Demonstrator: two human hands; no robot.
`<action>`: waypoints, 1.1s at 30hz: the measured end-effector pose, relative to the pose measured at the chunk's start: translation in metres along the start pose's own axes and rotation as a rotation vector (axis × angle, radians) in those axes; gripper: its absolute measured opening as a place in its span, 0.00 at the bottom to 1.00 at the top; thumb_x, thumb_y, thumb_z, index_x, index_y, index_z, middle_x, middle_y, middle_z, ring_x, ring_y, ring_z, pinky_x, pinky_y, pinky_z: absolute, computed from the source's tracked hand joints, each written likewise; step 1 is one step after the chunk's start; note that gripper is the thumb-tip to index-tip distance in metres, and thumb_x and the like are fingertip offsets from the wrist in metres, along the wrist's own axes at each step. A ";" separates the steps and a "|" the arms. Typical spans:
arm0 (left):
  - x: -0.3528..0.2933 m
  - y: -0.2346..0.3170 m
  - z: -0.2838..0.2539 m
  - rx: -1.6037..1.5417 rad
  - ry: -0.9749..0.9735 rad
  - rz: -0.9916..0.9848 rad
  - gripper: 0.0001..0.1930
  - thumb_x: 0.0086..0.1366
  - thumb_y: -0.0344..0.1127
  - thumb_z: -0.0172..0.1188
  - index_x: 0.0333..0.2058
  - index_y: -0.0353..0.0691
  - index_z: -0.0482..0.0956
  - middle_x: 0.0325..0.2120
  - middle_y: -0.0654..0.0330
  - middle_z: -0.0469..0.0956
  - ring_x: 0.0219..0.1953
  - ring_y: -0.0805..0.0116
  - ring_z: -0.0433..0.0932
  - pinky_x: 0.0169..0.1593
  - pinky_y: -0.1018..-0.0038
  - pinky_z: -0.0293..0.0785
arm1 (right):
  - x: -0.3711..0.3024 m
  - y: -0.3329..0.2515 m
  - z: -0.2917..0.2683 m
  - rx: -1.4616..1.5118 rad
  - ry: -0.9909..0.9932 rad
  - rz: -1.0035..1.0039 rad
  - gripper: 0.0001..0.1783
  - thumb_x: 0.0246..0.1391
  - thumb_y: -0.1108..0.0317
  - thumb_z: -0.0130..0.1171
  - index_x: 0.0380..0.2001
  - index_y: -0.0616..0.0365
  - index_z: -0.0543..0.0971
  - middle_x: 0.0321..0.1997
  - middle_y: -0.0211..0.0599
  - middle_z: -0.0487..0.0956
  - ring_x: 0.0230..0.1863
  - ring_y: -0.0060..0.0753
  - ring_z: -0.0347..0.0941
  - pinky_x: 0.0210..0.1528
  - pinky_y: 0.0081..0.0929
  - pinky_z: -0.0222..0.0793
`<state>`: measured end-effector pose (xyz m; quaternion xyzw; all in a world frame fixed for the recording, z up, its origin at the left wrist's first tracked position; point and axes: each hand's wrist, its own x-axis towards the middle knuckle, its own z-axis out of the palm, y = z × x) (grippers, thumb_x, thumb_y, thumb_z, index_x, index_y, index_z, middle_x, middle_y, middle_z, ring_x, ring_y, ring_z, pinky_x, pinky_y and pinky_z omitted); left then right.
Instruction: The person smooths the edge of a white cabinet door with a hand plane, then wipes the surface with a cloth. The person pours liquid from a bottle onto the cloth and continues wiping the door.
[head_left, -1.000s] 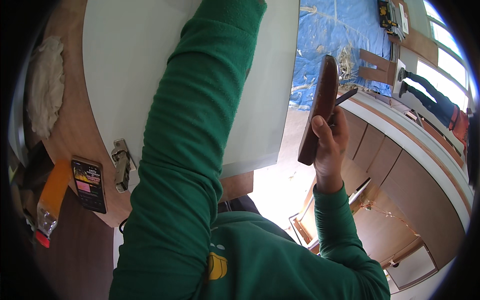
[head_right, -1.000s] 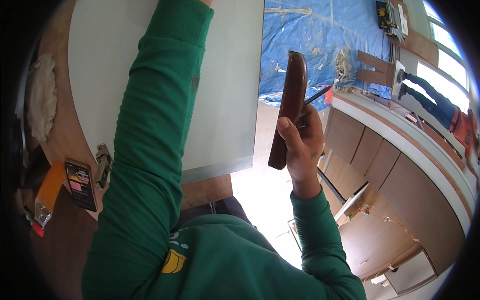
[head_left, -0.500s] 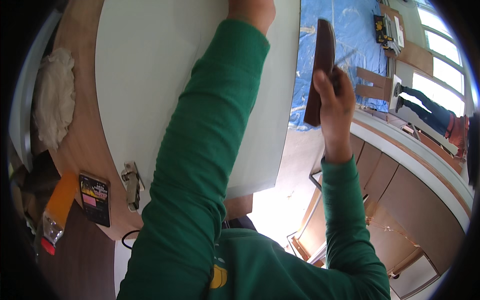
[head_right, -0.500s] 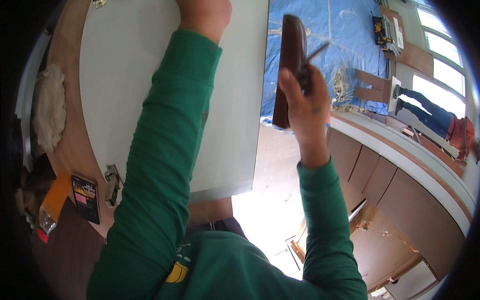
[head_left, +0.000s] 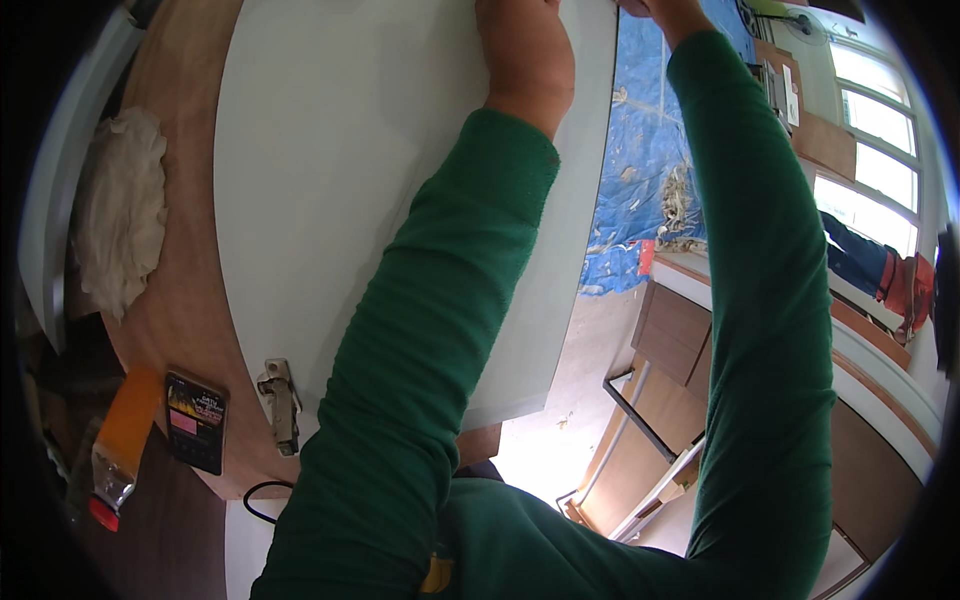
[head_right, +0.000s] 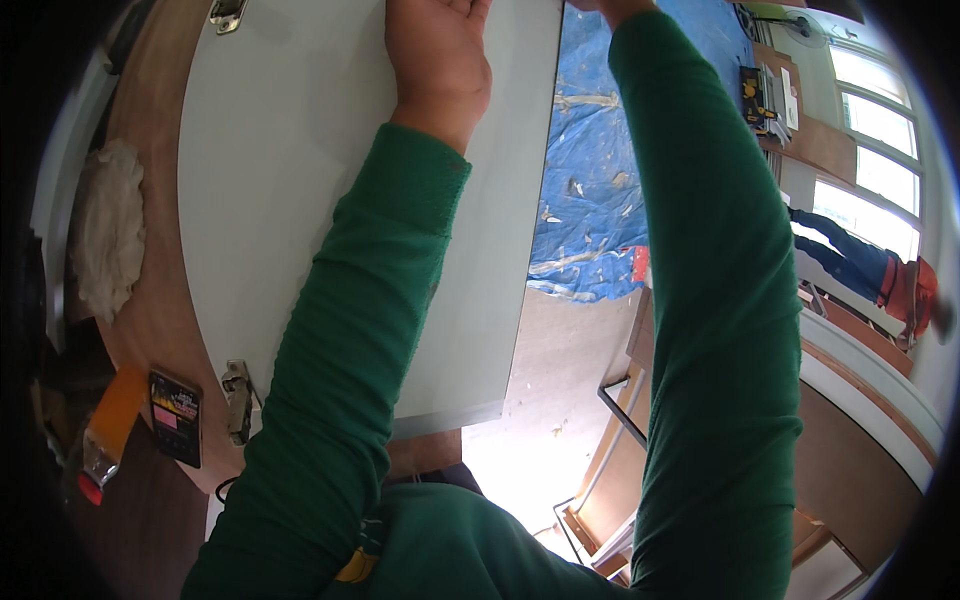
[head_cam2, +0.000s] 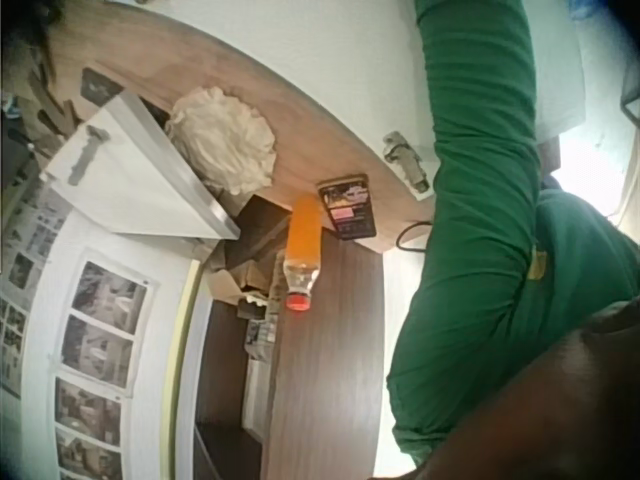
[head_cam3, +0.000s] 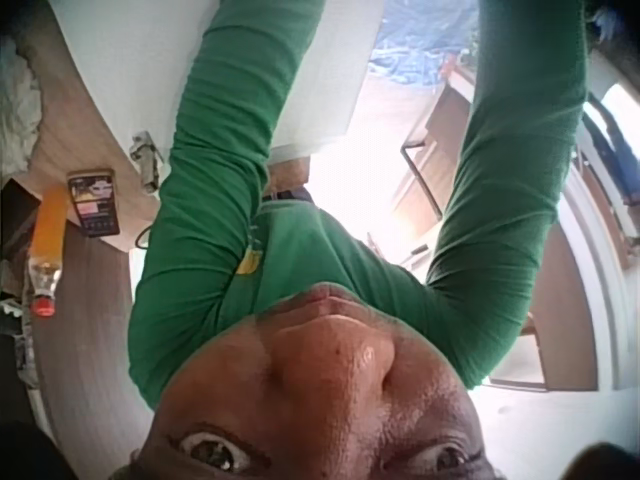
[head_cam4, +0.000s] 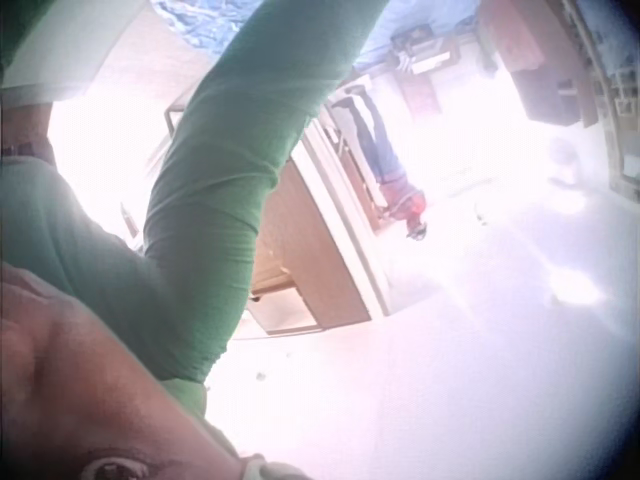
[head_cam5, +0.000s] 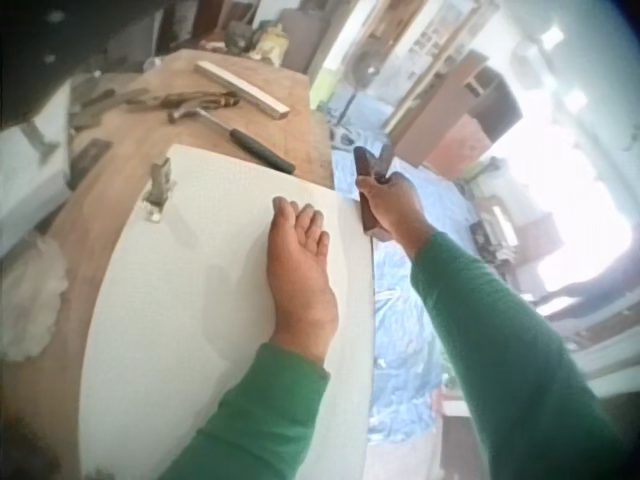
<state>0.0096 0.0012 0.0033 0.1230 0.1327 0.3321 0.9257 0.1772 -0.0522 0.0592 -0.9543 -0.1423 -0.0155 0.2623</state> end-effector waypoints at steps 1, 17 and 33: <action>0.000 0.001 -0.001 0.012 -0.008 0.015 0.42 0.78 0.61 0.43 0.73 0.27 0.51 0.72 0.40 0.58 0.75 0.54 0.57 0.76 0.62 0.49 | 0.002 -0.010 0.002 0.045 -0.020 0.040 0.32 0.51 0.46 0.69 0.46 0.68 0.82 0.38 0.52 0.85 0.38 0.49 0.84 0.40 0.41 0.78; -0.002 0.002 0.002 0.048 -0.037 0.050 0.42 0.78 0.61 0.42 0.74 0.29 0.50 0.73 0.38 0.56 0.76 0.50 0.55 0.77 0.63 0.47 | -0.033 -0.002 -0.005 -0.030 -0.053 -0.038 0.31 0.50 0.49 0.69 0.48 0.65 0.81 0.42 0.54 0.85 0.41 0.50 0.84 0.45 0.42 0.78; 0.001 0.001 0.004 0.025 -0.022 0.001 0.45 0.76 0.65 0.43 0.74 0.29 0.50 0.73 0.40 0.56 0.75 0.52 0.56 0.76 0.63 0.49 | -0.128 0.008 -0.025 -0.128 -0.014 -0.095 0.30 0.50 0.49 0.68 0.42 0.68 0.80 0.38 0.59 0.84 0.42 0.57 0.82 0.46 0.44 0.75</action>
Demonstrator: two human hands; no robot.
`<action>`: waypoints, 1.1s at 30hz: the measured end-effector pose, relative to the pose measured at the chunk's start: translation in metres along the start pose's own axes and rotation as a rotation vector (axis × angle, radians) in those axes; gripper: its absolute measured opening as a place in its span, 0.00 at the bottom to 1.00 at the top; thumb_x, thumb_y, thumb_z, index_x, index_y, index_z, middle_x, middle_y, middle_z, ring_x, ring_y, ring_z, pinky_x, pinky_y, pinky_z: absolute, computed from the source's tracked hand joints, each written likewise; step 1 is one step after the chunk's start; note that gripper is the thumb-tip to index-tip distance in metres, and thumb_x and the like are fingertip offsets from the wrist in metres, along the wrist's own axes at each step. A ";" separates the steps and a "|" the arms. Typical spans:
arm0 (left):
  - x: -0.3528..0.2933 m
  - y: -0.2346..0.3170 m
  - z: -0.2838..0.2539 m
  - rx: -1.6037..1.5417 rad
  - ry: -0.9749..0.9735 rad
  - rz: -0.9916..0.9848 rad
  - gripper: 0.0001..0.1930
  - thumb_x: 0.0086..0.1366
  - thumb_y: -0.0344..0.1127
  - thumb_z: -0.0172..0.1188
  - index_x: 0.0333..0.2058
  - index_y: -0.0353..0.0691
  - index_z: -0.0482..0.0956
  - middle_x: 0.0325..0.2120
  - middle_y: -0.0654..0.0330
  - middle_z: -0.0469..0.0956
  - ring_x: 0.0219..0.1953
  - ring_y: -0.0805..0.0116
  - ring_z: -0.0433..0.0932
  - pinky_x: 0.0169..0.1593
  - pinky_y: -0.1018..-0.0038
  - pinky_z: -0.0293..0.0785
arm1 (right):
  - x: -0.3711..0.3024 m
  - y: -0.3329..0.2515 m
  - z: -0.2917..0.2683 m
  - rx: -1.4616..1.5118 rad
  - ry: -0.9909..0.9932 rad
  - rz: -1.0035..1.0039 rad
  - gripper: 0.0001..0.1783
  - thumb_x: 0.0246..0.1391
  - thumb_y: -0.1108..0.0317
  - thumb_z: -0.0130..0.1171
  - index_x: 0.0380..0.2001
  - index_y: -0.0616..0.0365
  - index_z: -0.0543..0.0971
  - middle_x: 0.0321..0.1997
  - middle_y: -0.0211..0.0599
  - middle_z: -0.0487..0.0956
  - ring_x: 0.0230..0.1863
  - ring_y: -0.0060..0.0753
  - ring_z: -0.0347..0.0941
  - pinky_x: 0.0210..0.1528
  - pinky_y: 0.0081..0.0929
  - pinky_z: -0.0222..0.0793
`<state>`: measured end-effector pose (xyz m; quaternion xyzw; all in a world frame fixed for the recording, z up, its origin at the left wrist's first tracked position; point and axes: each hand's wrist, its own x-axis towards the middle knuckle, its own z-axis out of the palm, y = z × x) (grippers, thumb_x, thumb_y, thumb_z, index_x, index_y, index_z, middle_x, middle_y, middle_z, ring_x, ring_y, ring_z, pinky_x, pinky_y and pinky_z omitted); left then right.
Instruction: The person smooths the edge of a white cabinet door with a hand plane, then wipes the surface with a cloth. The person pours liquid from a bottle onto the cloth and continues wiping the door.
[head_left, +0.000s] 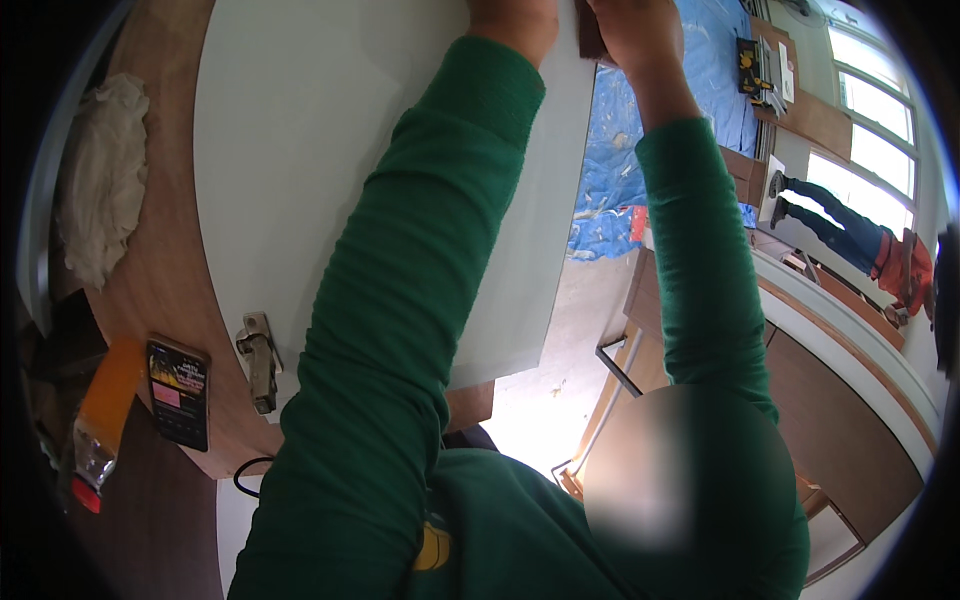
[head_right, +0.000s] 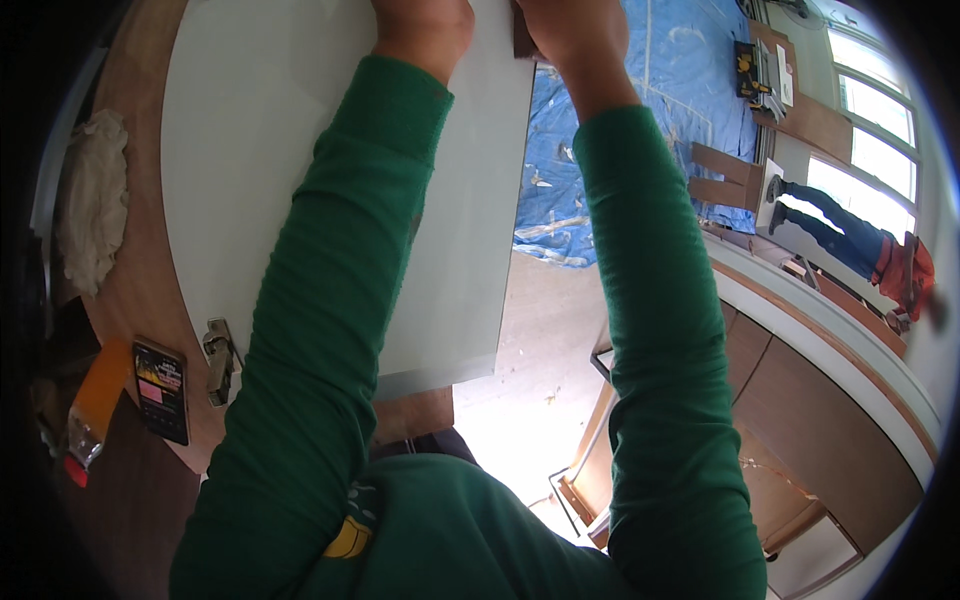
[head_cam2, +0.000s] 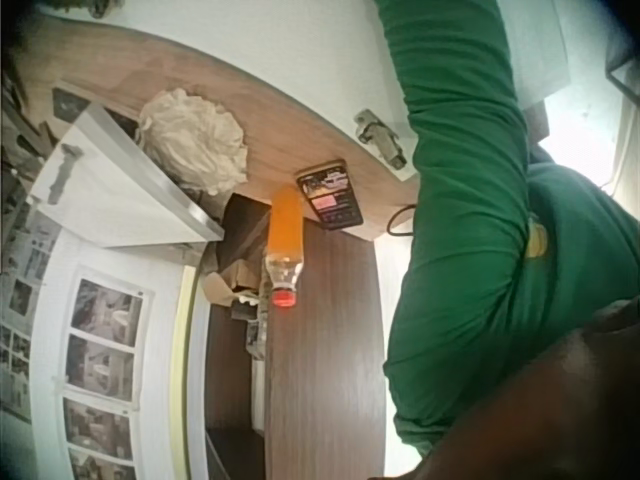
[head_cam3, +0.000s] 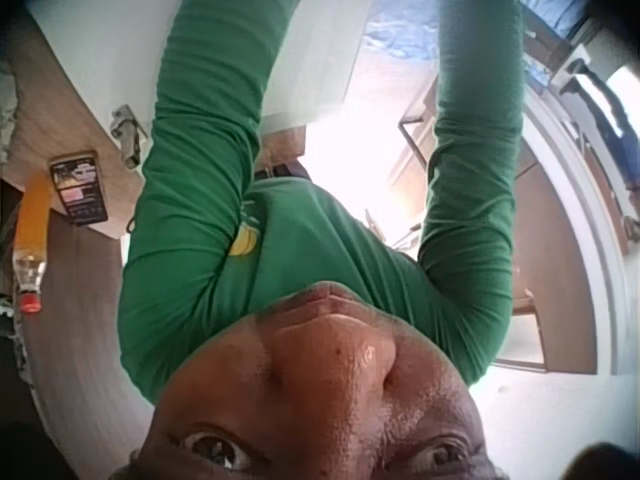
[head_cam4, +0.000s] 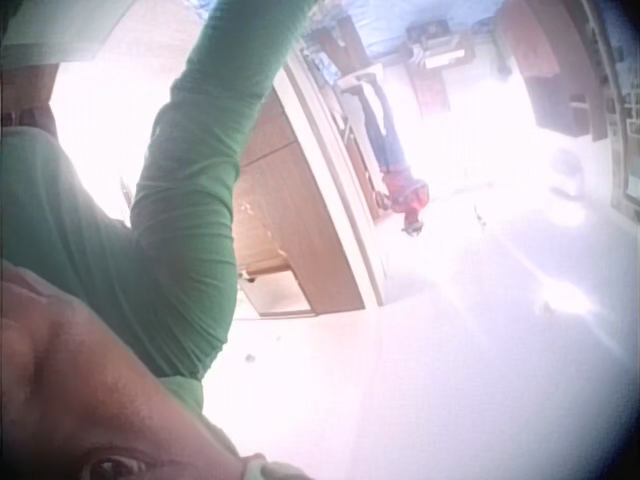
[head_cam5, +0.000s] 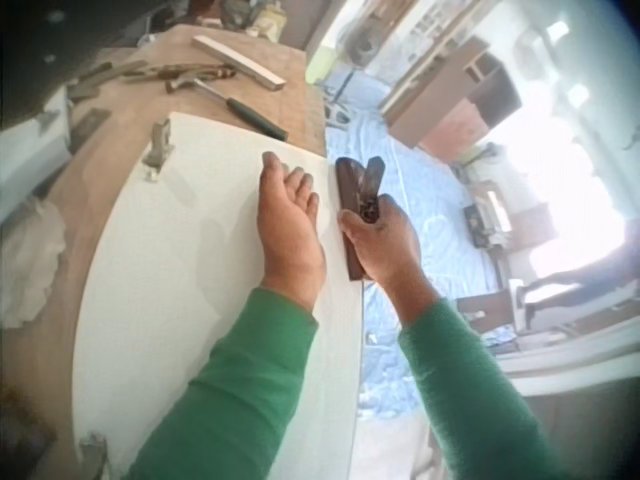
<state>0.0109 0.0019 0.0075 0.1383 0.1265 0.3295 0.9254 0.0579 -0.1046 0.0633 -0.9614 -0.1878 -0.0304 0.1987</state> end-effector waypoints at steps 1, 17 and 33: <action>0.001 0.004 -0.003 0.004 0.010 0.013 0.45 0.76 0.65 0.42 0.74 0.29 0.49 0.73 0.40 0.56 0.76 0.52 0.56 0.76 0.63 0.49 | -0.007 -0.003 0.003 0.048 -0.014 0.004 0.29 0.50 0.49 0.68 0.42 0.68 0.80 0.38 0.59 0.84 0.41 0.56 0.82 0.45 0.43 0.75; 0.001 0.008 0.001 -0.012 -0.033 0.034 0.47 0.76 0.65 0.41 0.73 0.25 0.47 0.73 0.39 0.55 0.76 0.52 0.54 0.77 0.63 0.45 | -0.269 0.046 -0.059 0.524 -0.235 0.342 0.29 0.57 0.65 0.72 0.55 0.70 0.72 0.43 0.37 0.80 0.43 0.23 0.76 0.47 0.25 0.75; 0.001 0.001 -0.001 -0.026 -0.001 0.033 0.43 0.78 0.63 0.41 0.72 0.26 0.51 0.72 0.42 0.58 0.76 0.55 0.55 0.77 0.63 0.46 | 0.066 0.017 0.002 0.252 0.076 0.079 0.31 0.52 0.49 0.68 0.43 0.72 0.81 0.36 0.52 0.85 0.38 0.45 0.84 0.43 0.39 0.77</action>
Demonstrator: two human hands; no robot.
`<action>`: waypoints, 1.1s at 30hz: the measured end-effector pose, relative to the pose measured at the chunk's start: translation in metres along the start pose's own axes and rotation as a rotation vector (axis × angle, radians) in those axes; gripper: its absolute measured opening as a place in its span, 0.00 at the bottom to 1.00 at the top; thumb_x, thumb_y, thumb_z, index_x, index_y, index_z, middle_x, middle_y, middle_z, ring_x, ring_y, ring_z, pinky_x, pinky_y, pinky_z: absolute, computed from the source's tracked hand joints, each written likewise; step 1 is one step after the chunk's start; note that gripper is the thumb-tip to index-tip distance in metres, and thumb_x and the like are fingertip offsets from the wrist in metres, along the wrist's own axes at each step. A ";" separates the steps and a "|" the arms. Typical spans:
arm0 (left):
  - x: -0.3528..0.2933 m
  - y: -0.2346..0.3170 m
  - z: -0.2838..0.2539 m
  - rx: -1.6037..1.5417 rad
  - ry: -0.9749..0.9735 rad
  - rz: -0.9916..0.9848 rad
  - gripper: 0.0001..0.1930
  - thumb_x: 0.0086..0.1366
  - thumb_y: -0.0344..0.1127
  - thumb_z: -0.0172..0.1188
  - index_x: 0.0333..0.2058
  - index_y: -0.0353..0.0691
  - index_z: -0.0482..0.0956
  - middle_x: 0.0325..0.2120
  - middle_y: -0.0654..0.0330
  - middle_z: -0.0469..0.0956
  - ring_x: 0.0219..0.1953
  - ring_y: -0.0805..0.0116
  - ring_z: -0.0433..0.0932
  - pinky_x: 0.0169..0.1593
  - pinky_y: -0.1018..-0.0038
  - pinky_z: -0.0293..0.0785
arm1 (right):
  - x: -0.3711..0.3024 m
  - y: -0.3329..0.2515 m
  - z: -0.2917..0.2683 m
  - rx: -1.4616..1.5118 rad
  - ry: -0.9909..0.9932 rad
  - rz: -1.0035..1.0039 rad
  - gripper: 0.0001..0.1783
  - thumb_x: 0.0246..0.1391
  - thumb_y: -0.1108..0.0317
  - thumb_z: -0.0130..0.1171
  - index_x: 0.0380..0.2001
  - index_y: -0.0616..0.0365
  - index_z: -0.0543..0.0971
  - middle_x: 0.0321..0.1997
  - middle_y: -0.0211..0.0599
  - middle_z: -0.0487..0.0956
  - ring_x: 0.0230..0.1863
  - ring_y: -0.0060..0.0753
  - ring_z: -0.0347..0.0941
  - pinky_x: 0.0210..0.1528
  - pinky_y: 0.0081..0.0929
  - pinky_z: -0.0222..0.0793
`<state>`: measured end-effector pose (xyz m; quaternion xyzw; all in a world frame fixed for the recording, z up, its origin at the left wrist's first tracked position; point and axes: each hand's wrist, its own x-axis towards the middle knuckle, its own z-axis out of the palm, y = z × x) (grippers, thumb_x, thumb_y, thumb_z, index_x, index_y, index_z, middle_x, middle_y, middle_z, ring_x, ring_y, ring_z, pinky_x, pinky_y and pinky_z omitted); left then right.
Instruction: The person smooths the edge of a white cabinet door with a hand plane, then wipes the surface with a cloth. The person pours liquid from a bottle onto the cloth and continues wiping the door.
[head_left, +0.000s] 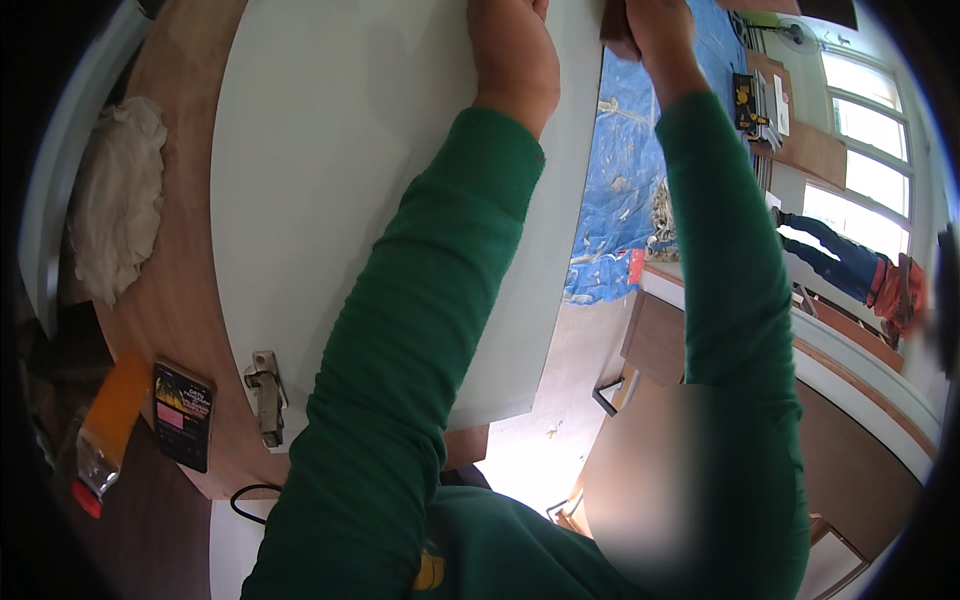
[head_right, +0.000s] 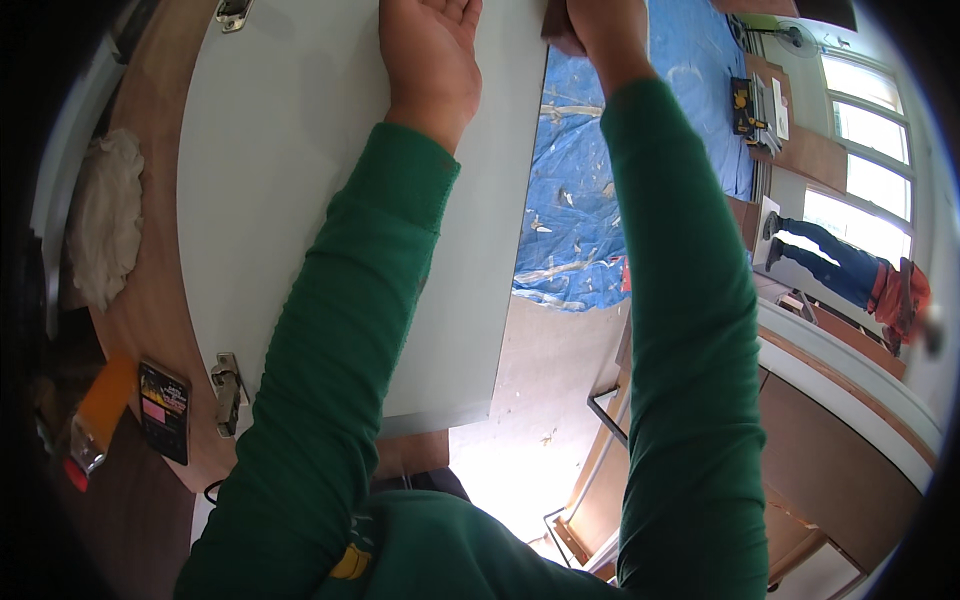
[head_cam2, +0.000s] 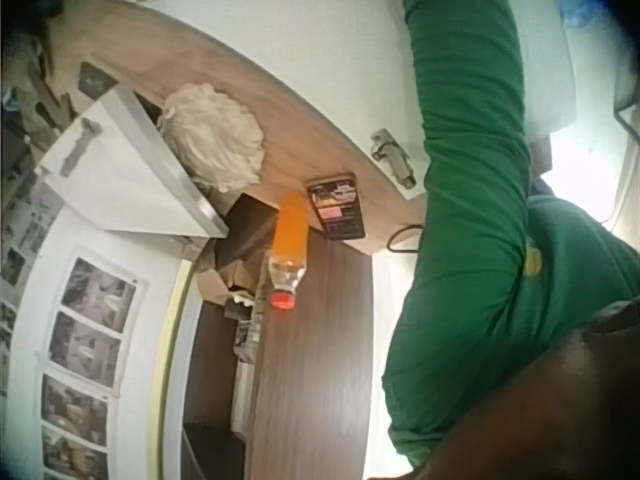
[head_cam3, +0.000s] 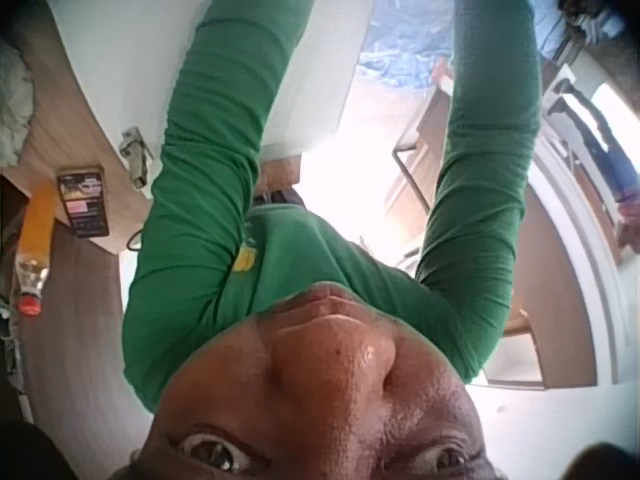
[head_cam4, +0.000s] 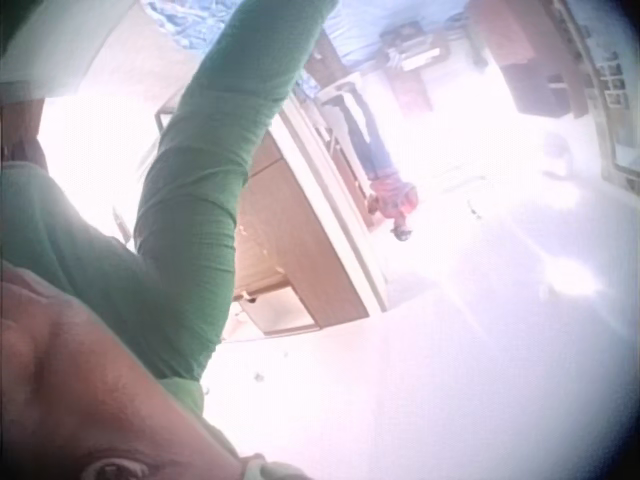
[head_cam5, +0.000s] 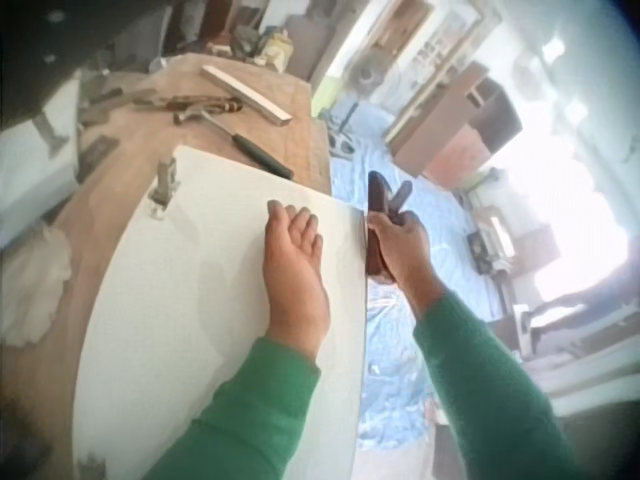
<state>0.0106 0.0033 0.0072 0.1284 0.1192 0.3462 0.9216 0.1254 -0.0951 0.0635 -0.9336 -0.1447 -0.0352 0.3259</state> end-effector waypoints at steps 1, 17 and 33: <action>0.001 0.001 -0.002 -0.003 0.006 0.006 0.43 0.78 0.63 0.41 0.72 0.26 0.51 0.72 0.42 0.58 0.76 0.55 0.55 0.77 0.63 0.46 | 0.012 -0.018 0.008 0.029 -0.040 0.015 0.32 0.52 0.49 0.68 0.44 0.72 0.81 0.36 0.52 0.85 0.39 0.45 0.84 0.43 0.39 0.77; -0.005 -0.004 -0.003 -0.009 0.020 0.009 0.42 0.79 0.60 0.41 0.73 0.27 0.49 0.73 0.40 0.55 0.76 0.53 0.54 0.77 0.62 0.46 | 0.048 -0.045 0.031 -0.159 -0.103 0.110 0.32 0.49 0.49 0.70 0.47 0.68 0.81 0.39 0.53 0.85 0.37 0.50 0.84 0.37 0.44 0.80; 0.001 -0.008 -0.006 0.011 -0.008 0.037 0.43 0.78 0.62 0.42 0.75 0.31 0.48 0.73 0.40 0.55 0.77 0.53 0.53 0.77 0.63 0.46 | 0.014 -0.016 0.018 -0.323 -0.093 -0.098 0.33 0.50 0.49 0.67 0.48 0.70 0.79 0.43 0.61 0.84 0.46 0.57 0.83 0.50 0.44 0.76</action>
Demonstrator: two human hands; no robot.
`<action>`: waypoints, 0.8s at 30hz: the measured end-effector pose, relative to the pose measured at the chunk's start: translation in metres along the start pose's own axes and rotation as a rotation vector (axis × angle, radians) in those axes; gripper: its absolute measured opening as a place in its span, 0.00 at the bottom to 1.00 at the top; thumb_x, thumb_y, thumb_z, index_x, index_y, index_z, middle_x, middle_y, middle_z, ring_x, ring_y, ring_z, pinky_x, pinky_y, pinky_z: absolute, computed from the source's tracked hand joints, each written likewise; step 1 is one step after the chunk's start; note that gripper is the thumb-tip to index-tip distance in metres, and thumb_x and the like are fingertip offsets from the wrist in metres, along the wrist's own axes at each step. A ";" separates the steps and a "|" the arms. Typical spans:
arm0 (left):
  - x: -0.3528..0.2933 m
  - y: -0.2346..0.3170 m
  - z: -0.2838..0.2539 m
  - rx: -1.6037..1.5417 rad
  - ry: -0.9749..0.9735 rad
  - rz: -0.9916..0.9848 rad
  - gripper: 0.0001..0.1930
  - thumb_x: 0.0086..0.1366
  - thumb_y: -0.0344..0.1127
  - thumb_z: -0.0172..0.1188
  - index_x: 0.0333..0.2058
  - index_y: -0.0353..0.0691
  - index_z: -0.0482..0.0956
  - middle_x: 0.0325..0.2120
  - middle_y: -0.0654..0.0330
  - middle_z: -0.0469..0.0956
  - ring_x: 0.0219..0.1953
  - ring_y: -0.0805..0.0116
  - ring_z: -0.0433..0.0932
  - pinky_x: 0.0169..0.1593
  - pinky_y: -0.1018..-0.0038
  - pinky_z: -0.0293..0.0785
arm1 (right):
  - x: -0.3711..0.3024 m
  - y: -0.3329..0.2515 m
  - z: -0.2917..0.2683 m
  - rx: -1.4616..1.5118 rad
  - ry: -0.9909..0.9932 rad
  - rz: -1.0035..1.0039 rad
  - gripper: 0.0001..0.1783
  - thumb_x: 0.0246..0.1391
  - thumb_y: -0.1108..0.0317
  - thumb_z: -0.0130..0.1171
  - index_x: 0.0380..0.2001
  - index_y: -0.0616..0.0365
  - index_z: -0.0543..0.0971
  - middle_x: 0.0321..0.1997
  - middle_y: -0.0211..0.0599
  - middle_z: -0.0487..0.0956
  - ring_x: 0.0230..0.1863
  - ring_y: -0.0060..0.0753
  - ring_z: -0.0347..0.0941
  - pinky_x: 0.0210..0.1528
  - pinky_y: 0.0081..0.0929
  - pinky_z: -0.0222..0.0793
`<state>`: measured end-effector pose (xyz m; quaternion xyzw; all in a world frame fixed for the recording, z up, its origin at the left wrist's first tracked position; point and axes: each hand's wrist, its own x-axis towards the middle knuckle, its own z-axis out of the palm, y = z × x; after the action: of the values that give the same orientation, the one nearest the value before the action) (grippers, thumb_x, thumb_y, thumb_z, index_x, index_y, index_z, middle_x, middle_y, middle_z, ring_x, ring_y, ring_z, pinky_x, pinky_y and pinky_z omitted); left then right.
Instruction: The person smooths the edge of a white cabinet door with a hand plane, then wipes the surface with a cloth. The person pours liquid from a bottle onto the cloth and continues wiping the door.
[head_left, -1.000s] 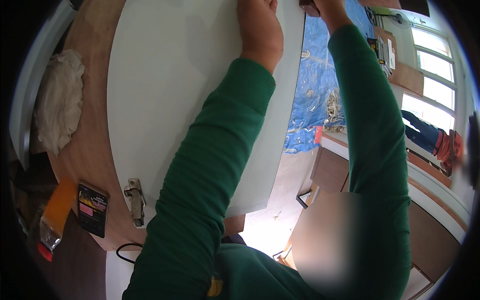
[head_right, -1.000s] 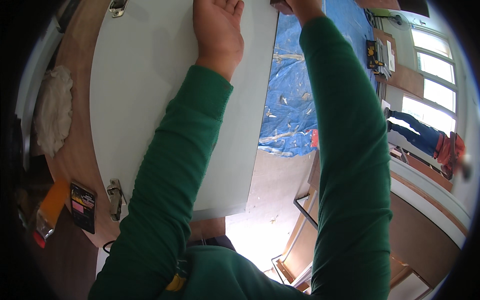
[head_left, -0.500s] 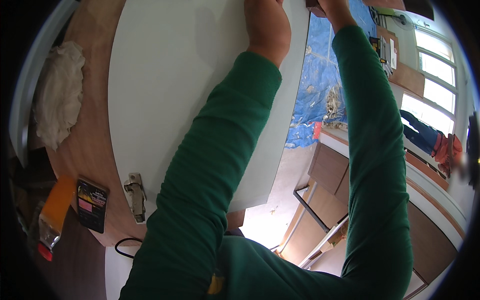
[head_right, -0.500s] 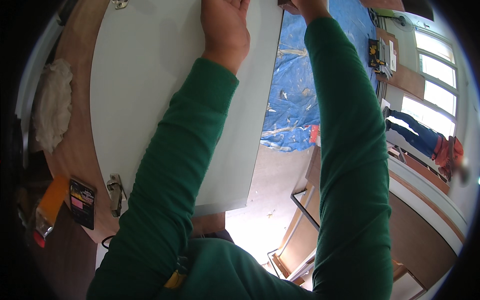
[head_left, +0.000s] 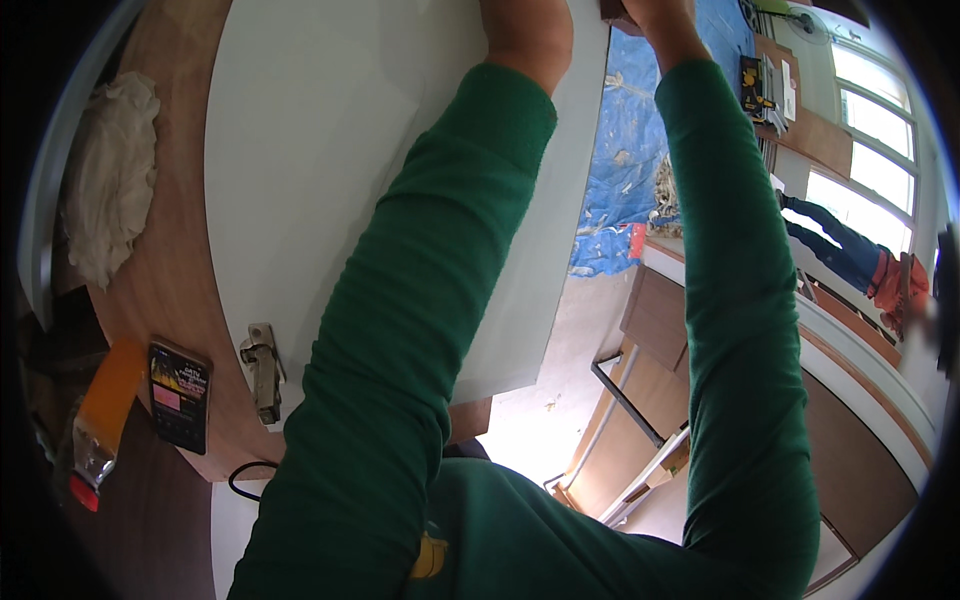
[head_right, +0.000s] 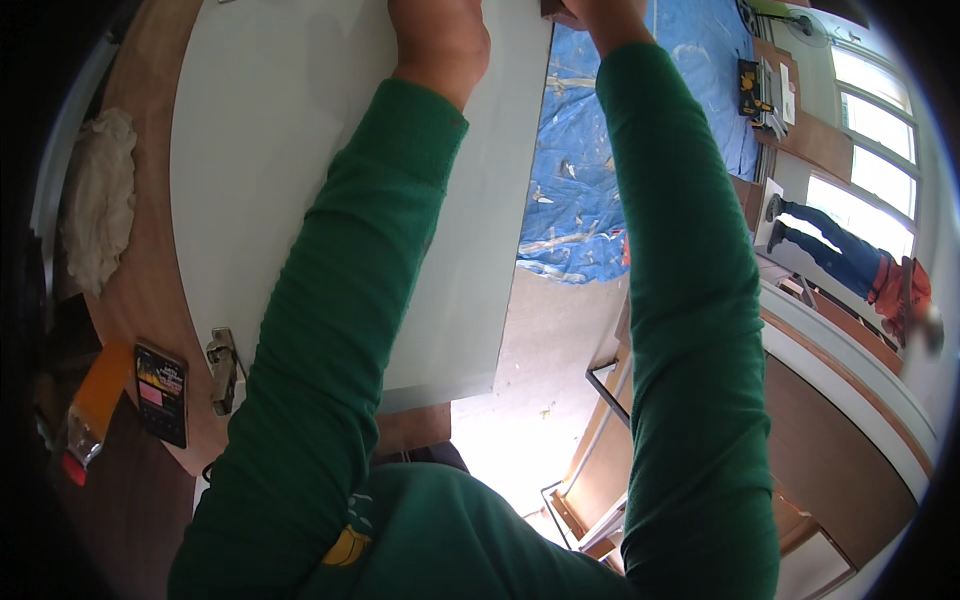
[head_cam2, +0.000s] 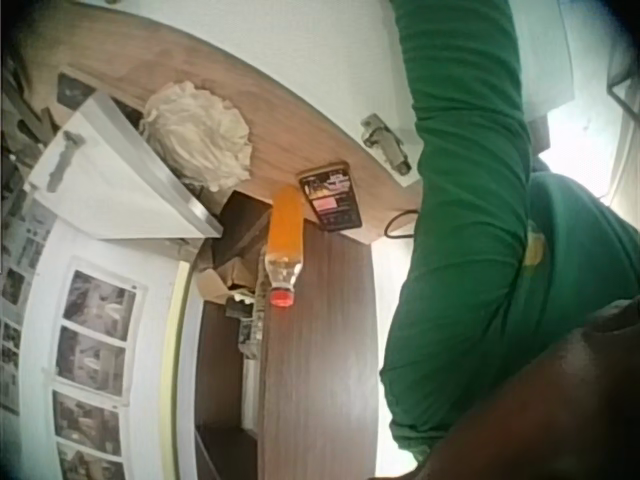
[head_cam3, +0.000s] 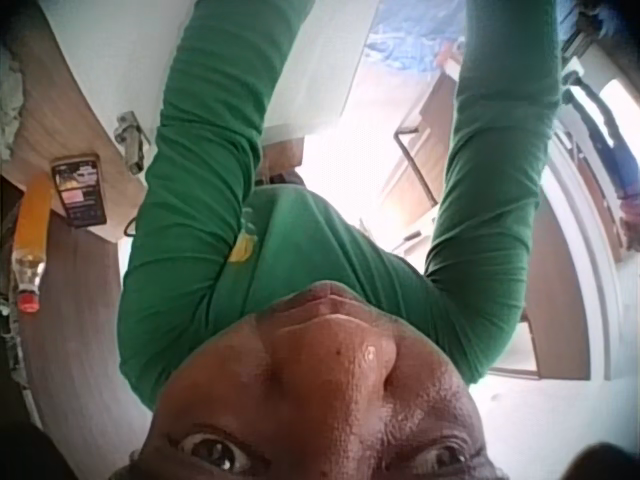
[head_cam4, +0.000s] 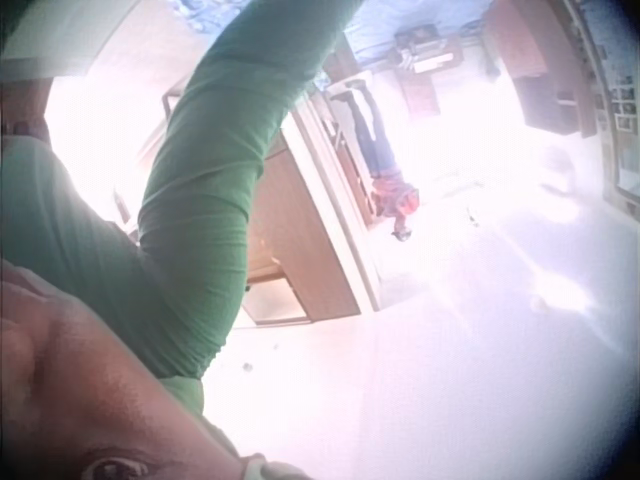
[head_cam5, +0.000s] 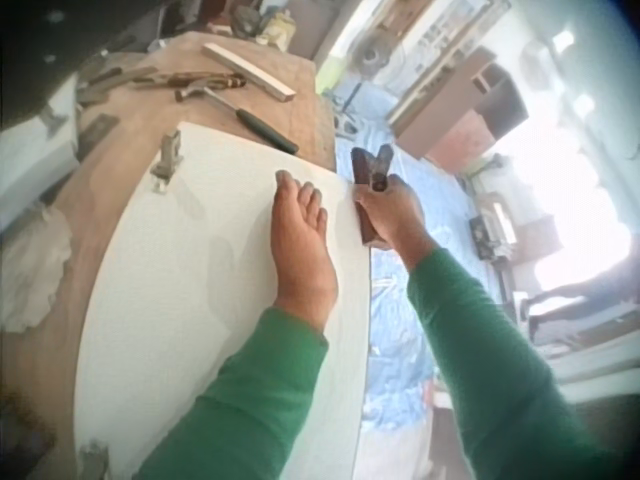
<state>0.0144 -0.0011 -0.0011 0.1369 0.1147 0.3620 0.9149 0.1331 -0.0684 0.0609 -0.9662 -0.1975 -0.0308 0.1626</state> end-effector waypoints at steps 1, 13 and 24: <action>0.001 0.000 0.000 -0.007 0.003 -0.001 0.43 0.78 0.62 0.42 0.75 0.31 0.49 0.73 0.40 0.55 0.77 0.53 0.54 0.77 0.63 0.46 | -0.005 0.001 0.000 0.010 0.003 -0.004 0.33 0.50 0.49 0.67 0.48 0.70 0.79 0.43 0.61 0.84 0.46 0.58 0.83 0.50 0.45 0.76; 0.000 0.001 0.003 -0.021 0.003 -0.029 0.41 0.78 0.61 0.41 0.74 0.30 0.51 0.73 0.39 0.55 0.76 0.52 0.54 0.77 0.63 0.47 | -0.138 0.025 -0.019 0.091 -0.023 0.059 0.32 0.50 0.48 0.70 0.46 0.67 0.81 0.39 0.51 0.85 0.38 0.47 0.83 0.43 0.36 0.78; -0.008 0.007 0.001 0.026 0.019 0.024 0.38 0.80 0.55 0.42 0.73 0.28 0.51 0.72 0.40 0.57 0.76 0.52 0.55 0.76 0.62 0.50 | -0.224 0.059 -0.068 0.543 -0.056 0.265 0.20 0.61 0.58 0.69 0.41 0.67 0.80 0.29 0.32 0.80 0.30 0.19 0.73 0.31 0.22 0.70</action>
<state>0.0051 -0.0019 0.0033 0.1468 0.1263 0.3727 0.9075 -0.0492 -0.2248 0.0797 -0.9053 -0.0753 0.0714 0.4119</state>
